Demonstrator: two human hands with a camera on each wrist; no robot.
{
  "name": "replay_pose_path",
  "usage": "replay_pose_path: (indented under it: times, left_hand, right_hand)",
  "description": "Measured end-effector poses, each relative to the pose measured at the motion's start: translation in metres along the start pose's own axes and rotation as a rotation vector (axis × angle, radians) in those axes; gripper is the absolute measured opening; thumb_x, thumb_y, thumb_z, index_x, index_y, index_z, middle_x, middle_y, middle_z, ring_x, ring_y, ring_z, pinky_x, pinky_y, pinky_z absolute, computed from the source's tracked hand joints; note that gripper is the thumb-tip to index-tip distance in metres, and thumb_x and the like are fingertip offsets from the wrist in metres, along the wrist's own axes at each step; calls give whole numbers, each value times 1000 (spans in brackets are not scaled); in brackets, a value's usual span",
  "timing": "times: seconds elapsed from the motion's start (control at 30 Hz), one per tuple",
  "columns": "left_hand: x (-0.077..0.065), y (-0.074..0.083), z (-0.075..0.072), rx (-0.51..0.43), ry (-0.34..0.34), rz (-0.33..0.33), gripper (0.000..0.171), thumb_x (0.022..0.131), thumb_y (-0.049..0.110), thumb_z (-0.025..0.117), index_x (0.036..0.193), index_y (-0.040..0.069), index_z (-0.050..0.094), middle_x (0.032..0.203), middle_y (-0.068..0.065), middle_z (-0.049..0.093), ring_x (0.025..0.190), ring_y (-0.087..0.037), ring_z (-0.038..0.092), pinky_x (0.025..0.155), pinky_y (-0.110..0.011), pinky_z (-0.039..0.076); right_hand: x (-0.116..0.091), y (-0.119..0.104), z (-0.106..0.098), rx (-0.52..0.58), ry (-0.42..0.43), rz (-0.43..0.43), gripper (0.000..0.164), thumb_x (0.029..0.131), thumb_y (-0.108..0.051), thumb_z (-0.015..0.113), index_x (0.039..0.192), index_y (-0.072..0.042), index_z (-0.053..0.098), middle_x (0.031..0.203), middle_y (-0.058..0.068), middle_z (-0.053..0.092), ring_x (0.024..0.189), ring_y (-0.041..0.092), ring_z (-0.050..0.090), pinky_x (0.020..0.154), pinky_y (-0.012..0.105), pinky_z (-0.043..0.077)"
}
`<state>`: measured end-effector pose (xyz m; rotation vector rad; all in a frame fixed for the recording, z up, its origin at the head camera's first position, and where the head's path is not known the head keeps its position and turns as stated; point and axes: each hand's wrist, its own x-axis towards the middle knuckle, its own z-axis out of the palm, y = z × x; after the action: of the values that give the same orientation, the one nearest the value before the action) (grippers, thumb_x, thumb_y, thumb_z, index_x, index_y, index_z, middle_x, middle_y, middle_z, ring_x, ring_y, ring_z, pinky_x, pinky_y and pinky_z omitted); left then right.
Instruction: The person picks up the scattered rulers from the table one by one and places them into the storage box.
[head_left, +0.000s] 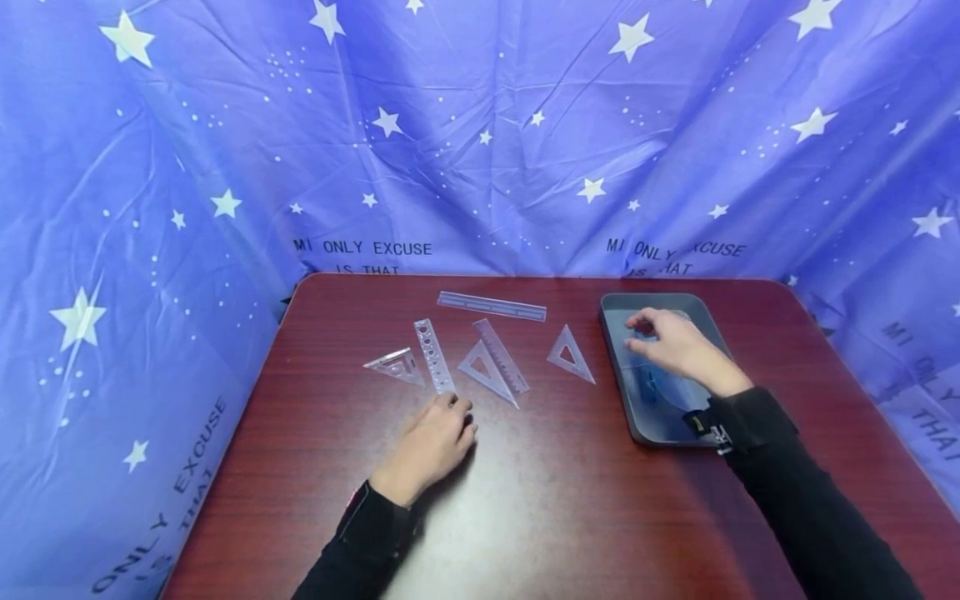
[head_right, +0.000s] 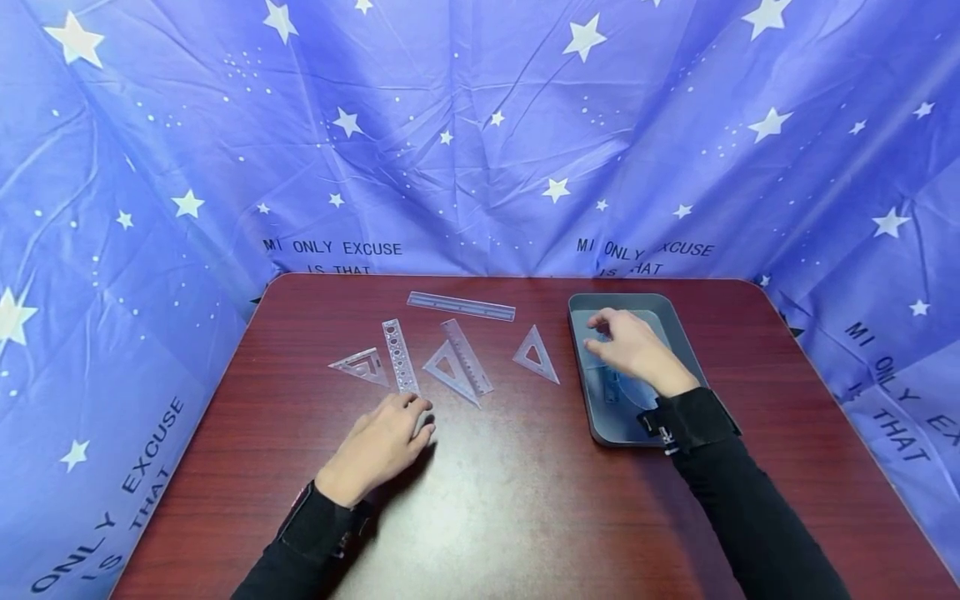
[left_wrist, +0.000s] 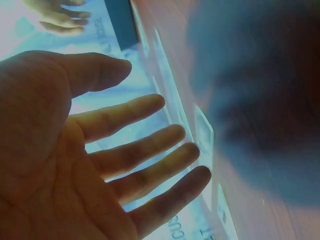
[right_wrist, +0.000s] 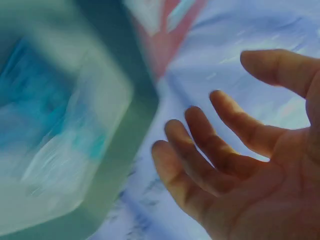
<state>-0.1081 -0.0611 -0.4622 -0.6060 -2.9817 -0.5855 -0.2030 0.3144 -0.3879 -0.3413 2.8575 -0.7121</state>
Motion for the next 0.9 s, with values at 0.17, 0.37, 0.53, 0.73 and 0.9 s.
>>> replay_pose_path:
  times: [0.17, 0.37, 0.53, 0.73, 0.9]
  left_hand:
    - [9, -20, -7, 56, 25, -110, 29, 103, 23, 67, 123, 3, 72, 122, -19, 70, 113, -35, 67, 93, -55, 61]
    - [22, -50, -17, 57, 2, -214, 39, 102, 21, 69, 133, -1, 66, 137, -27, 64, 128, -43, 62, 103, -61, 56]
    - [30, -70, -24, 69, -15, -263, 49, 98, 23, 72, 142, 4, 63, 143, -31, 58, 133, -49, 56, 103, -65, 54]
    - [38, -83, -23, 57, -103, -243, 60, 100, 30, 72, 155, 14, 56, 160, -31, 44, 148, -54, 42, 117, -70, 42]
    - [42, -91, -20, 63, -169, -216, 61, 103, 36, 70, 159, 16, 53, 164, -30, 42, 151, -55, 39, 121, -69, 38]
  right_hand:
    - [-20, -38, 6, 40, -23, -114, 45, 104, -25, 72, 138, 3, 64, 135, 27, 68, 124, 43, 65, 103, 62, 54]
    - [-47, -68, 26, 96, -94, -222, 43, 103, -29, 74, 136, -4, 67, 132, 15, 71, 121, 34, 66, 102, 55, 54]
    - [-66, -81, 42, 33, -163, -254, 42, 101, -32, 75, 134, -6, 67, 132, 13, 70, 126, 35, 66, 105, 56, 54]
    - [-78, -90, 55, -29, -173, -227, 34, 99, -26, 79, 127, -9, 69, 125, 8, 69, 112, 25, 68, 91, 43, 57]
    - [-84, -94, 61, -15, -171, -215, 33, 98, -29, 80, 126, -13, 70, 126, 4, 69, 118, 25, 68, 96, 46, 57]
